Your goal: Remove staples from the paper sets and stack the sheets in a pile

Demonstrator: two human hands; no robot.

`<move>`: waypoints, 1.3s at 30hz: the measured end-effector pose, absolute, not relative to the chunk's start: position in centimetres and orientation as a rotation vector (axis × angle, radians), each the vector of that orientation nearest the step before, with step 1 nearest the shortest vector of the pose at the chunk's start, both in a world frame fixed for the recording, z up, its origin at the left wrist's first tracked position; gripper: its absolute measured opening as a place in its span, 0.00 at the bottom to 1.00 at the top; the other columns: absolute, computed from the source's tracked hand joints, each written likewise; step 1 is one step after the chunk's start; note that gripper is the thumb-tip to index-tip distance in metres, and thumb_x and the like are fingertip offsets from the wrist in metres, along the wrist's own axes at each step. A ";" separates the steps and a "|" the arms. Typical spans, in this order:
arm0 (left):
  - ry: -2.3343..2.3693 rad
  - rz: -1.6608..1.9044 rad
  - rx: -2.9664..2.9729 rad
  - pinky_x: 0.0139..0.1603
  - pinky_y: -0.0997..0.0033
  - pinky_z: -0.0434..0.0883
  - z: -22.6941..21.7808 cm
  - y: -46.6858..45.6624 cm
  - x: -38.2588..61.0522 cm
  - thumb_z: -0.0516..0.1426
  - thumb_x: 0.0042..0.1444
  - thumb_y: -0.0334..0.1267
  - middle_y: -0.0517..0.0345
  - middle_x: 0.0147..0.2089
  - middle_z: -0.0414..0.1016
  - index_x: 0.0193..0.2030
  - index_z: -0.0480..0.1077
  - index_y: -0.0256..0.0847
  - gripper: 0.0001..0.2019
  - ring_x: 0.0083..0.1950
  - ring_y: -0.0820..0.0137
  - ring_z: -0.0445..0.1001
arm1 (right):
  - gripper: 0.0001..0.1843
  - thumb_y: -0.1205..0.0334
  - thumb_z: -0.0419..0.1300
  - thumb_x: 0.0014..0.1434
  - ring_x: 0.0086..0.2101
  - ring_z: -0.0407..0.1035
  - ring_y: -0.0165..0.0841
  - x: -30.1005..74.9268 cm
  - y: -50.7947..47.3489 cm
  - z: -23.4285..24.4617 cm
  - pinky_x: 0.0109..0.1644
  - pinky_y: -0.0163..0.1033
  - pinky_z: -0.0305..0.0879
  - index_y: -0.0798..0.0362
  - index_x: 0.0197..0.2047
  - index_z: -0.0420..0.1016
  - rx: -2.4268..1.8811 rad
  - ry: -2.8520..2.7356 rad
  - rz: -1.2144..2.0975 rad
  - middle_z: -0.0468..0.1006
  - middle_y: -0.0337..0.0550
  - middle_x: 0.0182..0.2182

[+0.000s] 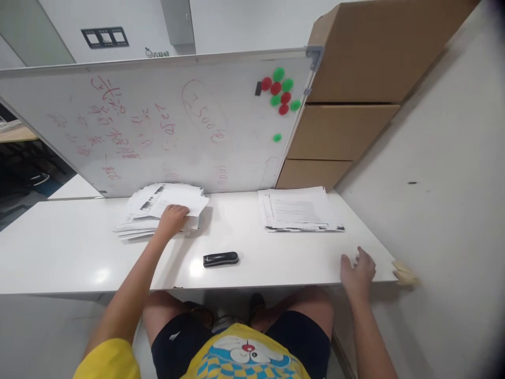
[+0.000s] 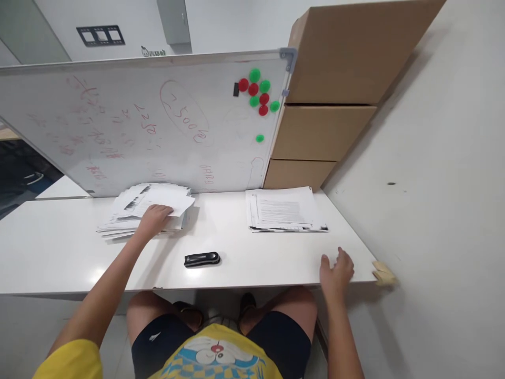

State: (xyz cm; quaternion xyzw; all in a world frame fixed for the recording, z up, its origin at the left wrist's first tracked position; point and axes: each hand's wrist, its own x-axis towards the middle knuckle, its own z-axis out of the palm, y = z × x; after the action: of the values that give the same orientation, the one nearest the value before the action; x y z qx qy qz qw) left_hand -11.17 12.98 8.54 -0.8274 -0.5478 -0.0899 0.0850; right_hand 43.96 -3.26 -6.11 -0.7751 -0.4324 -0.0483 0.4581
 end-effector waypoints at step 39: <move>-2.166 -1.480 -2.908 0.52 0.62 0.70 2.3 12.6 2.3 0.50 0.58 0.50 0.46 0.53 0.75 0.55 0.67 0.37 0.24 0.52 0.61 0.74 | 0.13 0.54 0.54 0.56 0.41 0.69 0.39 28.3 5.5 4.0 0.54 0.45 0.62 0.50 0.39 0.73 -1.208 -1.141 0.649 0.78 0.42 0.36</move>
State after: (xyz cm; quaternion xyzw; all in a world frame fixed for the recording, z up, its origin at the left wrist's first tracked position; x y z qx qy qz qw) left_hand 2.31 12.57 2.33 -0.6875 -0.5120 -0.3499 -0.3779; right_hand 28.31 5.48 4.04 -0.5272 -0.4977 0.2830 0.6279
